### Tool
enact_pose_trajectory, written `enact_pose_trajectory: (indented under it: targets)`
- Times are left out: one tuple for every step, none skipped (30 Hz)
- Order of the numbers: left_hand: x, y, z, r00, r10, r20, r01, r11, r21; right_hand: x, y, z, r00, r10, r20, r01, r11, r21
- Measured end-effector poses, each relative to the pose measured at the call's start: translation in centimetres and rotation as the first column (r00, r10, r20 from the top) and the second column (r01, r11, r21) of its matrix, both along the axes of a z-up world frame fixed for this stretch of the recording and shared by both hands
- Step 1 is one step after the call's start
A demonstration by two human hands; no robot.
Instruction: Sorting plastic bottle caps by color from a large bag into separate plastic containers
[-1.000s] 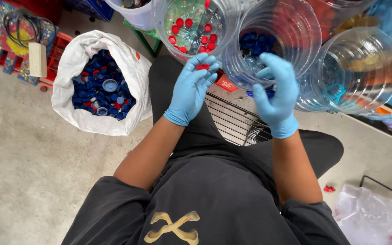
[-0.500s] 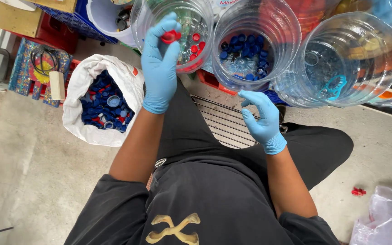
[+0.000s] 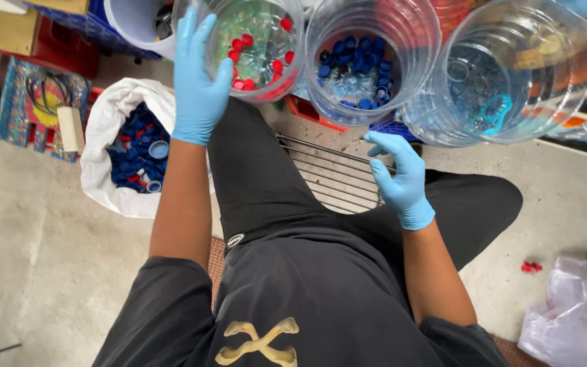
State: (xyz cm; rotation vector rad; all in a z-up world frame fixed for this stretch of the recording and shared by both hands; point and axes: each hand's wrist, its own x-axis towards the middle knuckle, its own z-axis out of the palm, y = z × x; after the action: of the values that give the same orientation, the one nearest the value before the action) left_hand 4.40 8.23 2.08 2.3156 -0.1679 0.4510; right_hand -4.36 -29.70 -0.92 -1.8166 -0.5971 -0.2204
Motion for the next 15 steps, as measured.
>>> enact_pose_trajectory:
  targets:
    - [-0.7,1.3,0.1,1.0,0.017,0.0,-0.017,1.0,-0.007,0.1,0.1,-0.2,1.0,0.017,0.0,-0.017,1.0,-0.007]
    - [-1.4,2.7,0.2,0.998,0.031,0.046,-0.03,0.999,-0.022,0.2,0.3,-0.4,0.999,0.019,-0.032,-0.019,1.0,-0.02]
    - [-2.6,4.1,0.1,0.995,0.05,0.087,-0.047,0.998,-0.039,0.1,0.5,-0.7,0.997,0.025,-0.069,-0.027,0.999,-0.034]
    - [-3.6,5.5,0.0,0.994,0.073,0.082,-0.07,0.996,-0.048,0.0,0.6,-1.2,0.996,0.047,-0.074,-0.05,0.998,-0.043]
    - [-4.9,7.0,-0.1,0.989,0.117,0.093,-0.111,0.992,-0.066,0.0,0.8,-1.7,0.99,0.052,-0.13,-0.063,0.995,-0.077]
    - [-6.2,8.6,-0.2,0.981,0.161,0.104,-0.153,0.985,-0.084,0.1,1.1,-2.2,0.981,0.056,-0.185,-0.077,0.991,-0.112]
    - [-7.3,10.6,-1.4,0.975,0.203,0.095,-0.195,0.977,-0.084,0.3,1.3,-2.8,0.976,0.097,-0.194,-0.121,0.986,-0.112]
    - [-8.5,12.6,-2.6,0.966,0.259,0.015,-0.256,0.961,-0.108,0.5,1.6,-3.4,0.951,0.111,-0.288,-0.166,0.971,-0.174]
    - [-9.9,14.4,-4.0,0.948,0.311,-0.067,-0.317,0.939,-0.133,0.8,1.7,-4.0,0.918,0.116,-0.378,-0.217,0.947,-0.235]
    - [-11.5,16.4,-6.2,0.933,0.351,-0.077,-0.358,0.924,-0.133,0.8,2.2,-4.2,0.909,0.154,-0.387,-0.259,0.936,-0.236]
    - [-12.8,18.4,-8.4,0.887,0.411,-0.212,-0.422,0.906,-0.01,1.0,2.7,-4.3,0.87,0.121,-0.478,-0.31,0.888,-0.34]
    - [-14.1,20.2,-10.5,0.814,0.471,-0.339,-0.461,0.88,0.116,1.3,3.2,-4.4,0.828,0.074,-0.555,-0.365,0.823,-0.435]
    - [-15.3,20.6,-12.4,0.801,0.492,-0.34,-0.486,0.867,0.11,1.2,3.7,-4.4,0.827,0.094,-0.554,-0.387,0.81,-0.44]
    - [-16.3,20.9,-14.3,0.718,0.501,-0.483,-0.503,0.853,0.137,1.1,4.2,-4.4,0.832,0.093,-0.547,-0.387,0.804,-0.452]
    - [-17.3,21.0,-16.2,0.617,0.488,-0.618,-0.507,0.846,0.162,0.7,4.6,-4.3,0.834,0.083,-0.545,-0.383,0.799,-0.464]
